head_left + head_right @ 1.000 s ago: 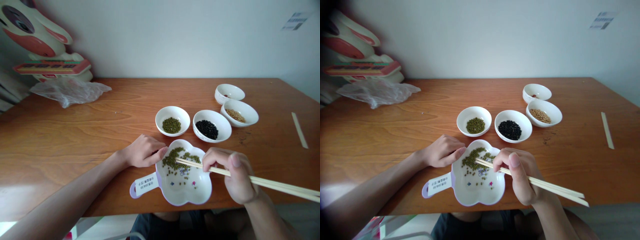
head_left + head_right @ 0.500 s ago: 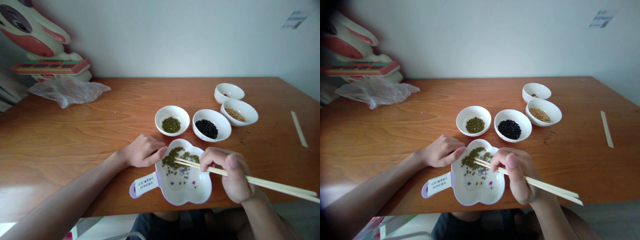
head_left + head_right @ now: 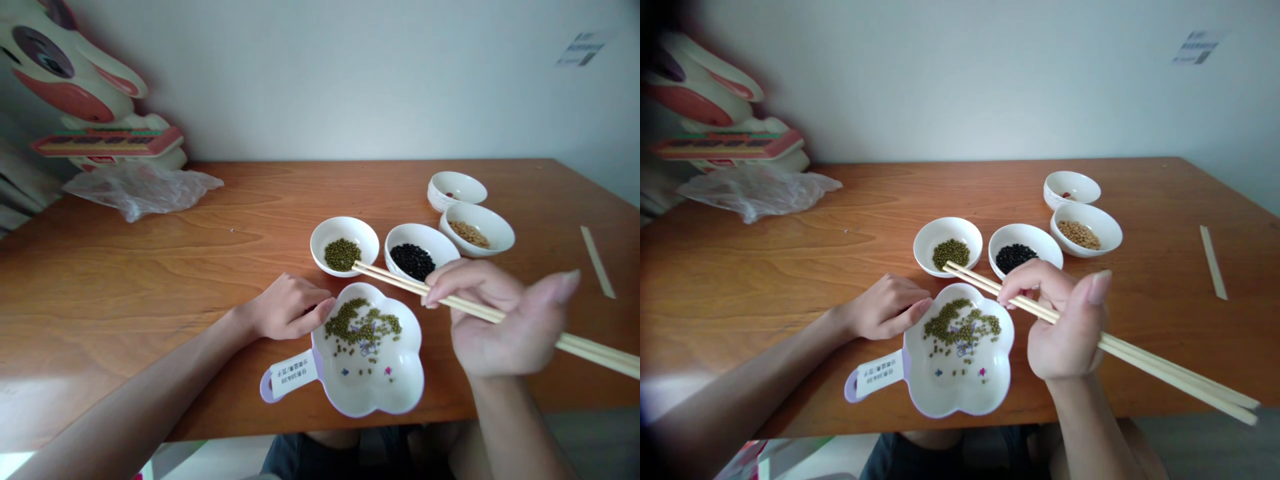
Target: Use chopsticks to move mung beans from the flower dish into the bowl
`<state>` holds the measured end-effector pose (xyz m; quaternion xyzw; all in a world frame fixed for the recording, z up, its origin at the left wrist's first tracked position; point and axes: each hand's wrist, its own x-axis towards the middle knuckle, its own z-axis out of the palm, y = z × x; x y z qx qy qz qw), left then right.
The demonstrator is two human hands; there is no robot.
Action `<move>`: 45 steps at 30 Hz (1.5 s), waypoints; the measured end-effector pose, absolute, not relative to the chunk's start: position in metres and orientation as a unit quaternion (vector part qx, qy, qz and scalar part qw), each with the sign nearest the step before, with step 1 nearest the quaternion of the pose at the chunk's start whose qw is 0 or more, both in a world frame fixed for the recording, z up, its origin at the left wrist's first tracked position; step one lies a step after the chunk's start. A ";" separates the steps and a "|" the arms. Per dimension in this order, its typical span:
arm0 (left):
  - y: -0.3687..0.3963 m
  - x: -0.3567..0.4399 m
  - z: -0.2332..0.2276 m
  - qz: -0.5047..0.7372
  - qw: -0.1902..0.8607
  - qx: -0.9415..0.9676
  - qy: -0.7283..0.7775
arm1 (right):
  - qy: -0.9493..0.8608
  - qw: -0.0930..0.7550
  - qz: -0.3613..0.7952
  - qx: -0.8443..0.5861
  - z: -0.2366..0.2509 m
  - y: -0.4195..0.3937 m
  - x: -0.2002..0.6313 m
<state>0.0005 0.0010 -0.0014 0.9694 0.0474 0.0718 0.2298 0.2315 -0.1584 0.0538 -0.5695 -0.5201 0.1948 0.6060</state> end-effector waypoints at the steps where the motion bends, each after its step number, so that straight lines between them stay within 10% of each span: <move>1: 0.001 0.000 -0.002 0.071 0.228 0.970 0.049 | -0.492 0.633 0.189 -0.567 0.056 -0.153 0.228; 20: 0.001 0.000 -0.003 0.108 0.196 0.974 0.042 | -0.579 0.457 0.371 -0.564 0.036 -0.187 0.236; 45: 0.001 0.001 -0.001 0.119 0.207 0.970 0.039 | -0.601 0.469 0.350 -0.543 0.017 -0.186 0.238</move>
